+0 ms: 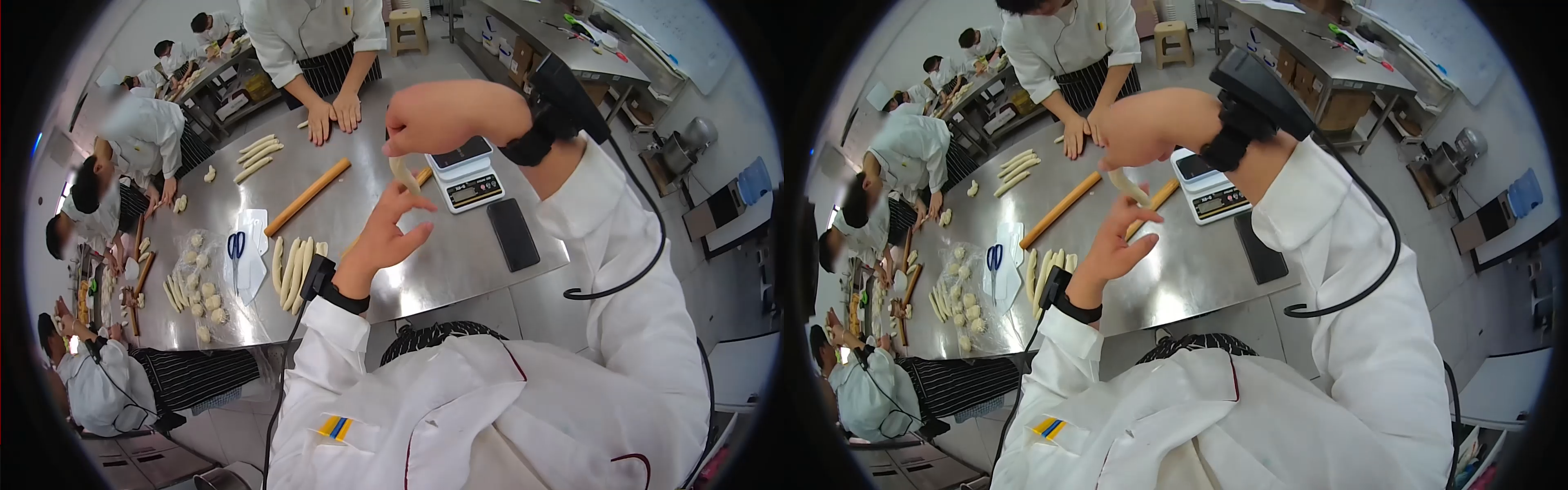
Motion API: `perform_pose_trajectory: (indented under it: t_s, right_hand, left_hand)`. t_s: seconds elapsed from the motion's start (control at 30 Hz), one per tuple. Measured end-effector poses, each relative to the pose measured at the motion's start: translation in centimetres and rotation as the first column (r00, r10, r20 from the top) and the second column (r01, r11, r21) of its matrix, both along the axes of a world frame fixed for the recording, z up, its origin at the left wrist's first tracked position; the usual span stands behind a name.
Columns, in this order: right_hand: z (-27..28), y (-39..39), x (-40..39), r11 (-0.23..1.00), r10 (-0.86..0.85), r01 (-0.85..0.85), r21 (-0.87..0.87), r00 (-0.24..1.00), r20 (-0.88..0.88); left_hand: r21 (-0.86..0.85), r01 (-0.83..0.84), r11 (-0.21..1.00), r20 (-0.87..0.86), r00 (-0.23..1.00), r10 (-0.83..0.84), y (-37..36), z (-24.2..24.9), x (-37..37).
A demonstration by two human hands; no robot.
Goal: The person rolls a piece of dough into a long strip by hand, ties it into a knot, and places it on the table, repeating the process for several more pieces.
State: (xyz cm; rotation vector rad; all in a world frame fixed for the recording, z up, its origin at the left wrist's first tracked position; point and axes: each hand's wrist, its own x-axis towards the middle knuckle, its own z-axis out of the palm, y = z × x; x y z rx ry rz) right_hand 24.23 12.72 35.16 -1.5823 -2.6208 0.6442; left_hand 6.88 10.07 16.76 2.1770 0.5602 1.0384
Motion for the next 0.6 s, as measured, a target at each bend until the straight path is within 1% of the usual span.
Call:
perform_pose_trajectory:
  t_s: [0.03,0.07,0.13,0.17,0.2,0.23,0.27,0.3,0.33,0.37,0.4,0.43,0.47,0.5,0.53,0.57,0.6]
  right_hand:
    - [1.5,-0.3,-0.5,0.999,0.003,-0.005,0.035,0.997,0.074]
    - [2.7,-0.5,-0.7,0.997,0.003,-0.013,0.070,0.989,0.149]
    - [4.3,-0.3,-0.4,0.991,0.019,-0.037,0.126,0.989,0.146]
    - [5.0,-0.2,-0.2,0.985,-0.023,-0.008,0.170,0.983,0.183]
    - [5.7,-0.3,-0.1,0.977,-0.066,0.019,0.211,0.974,0.216]
    - [6.2,-0.5,0.2,0.980,-0.118,0.077,0.186,0.968,0.223]
    - [6.3,-0.6,0.6,0.979,-0.120,0.076,0.191,0.967,0.226]
    - [6.2,-0.6,1.1,0.987,-0.121,0.101,0.126,0.978,0.171]
    - [6.1,-0.6,1.7,0.991,-0.128,0.122,0.060,0.985,0.115]
    - [5.6,-0.5,2.3,0.990,-0.131,0.125,0.061,0.984,0.117]
    - [4.7,-0.4,2.9,0.990,-0.142,0.142,0.007,0.990,0.020]
    - [3.7,-0.2,3.6,0.987,-0.157,0.154,-0.049,0.984,-0.078]
    - [2.7,0.3,4.5,0.986,-0.160,0.157,-0.049,0.984,-0.077]
    - [1.7,0.9,5.3,0.977,-0.192,0.181,-0.111,0.976,-0.099]
    - [1.2,1.1,5.5,0.964,-0.224,0.202,-0.173,0.967,-0.122]
    - [0.8,1.4,5.6,0.952,-0.285,0.260,-0.160,0.945,-0.160]
    - [1.0,1.1,5.0,0.976,-0.205,0.215,0.028,0.958,-0.201]
  left_hand:
    - [0.201,-0.087,0.976,0.064,0.995,0.076,0.4,1.1,0.6]
    - [0.215,-0.086,0.973,0.072,0.995,0.072,0.8,2.5,0.9]
    - [0.189,-0.045,0.981,0.148,0.989,0.017,1.2,5.4,1.3]
    - [0.232,-0.008,0.973,0.073,0.997,-0.009,1.6,6.6,0.8]
    - [0.236,-0.008,0.972,0.076,0.997,-0.011,2.2,7.3,0.4]
    - [0.172,0.102,0.980,0.022,0.994,-0.108,2.7,7.8,-0.1]
    - [0.101,0.209,0.973,-0.026,0.978,-0.207,3.2,8.1,-0.5]
    - [0.104,0.211,0.972,-0.026,0.978,-0.209,3.5,8.1,-1.1]
    - [-0.038,0.327,0.944,-0.044,0.943,-0.329,3.9,8.1,-1.5]
    - [-0.182,0.430,0.884,-0.042,0.895,-0.444,4.2,8.0,-1.6]
    - [-0.183,0.435,0.882,-0.039,0.893,-0.448,4.1,8.0,-1.5]
    - [-0.069,0.403,0.913,-0.174,0.896,-0.408,3.9,8.2,-1.4]
    - [0.052,0.377,0.925,-0.302,0.889,-0.345,3.8,8.5,-1.3]
    - [0.056,0.377,0.925,-0.301,0.889,-0.344,3.5,8.6,-1.0]
    - [0.135,0.276,0.952,-0.389,0.898,-0.205,2.9,8.7,-0.7]
    - [0.222,0.181,0.958,-0.466,0.883,-0.059,2.8,8.9,-0.5]
    - [0.225,0.194,0.955,-0.476,0.877,-0.066,3.5,8.7,-0.4]
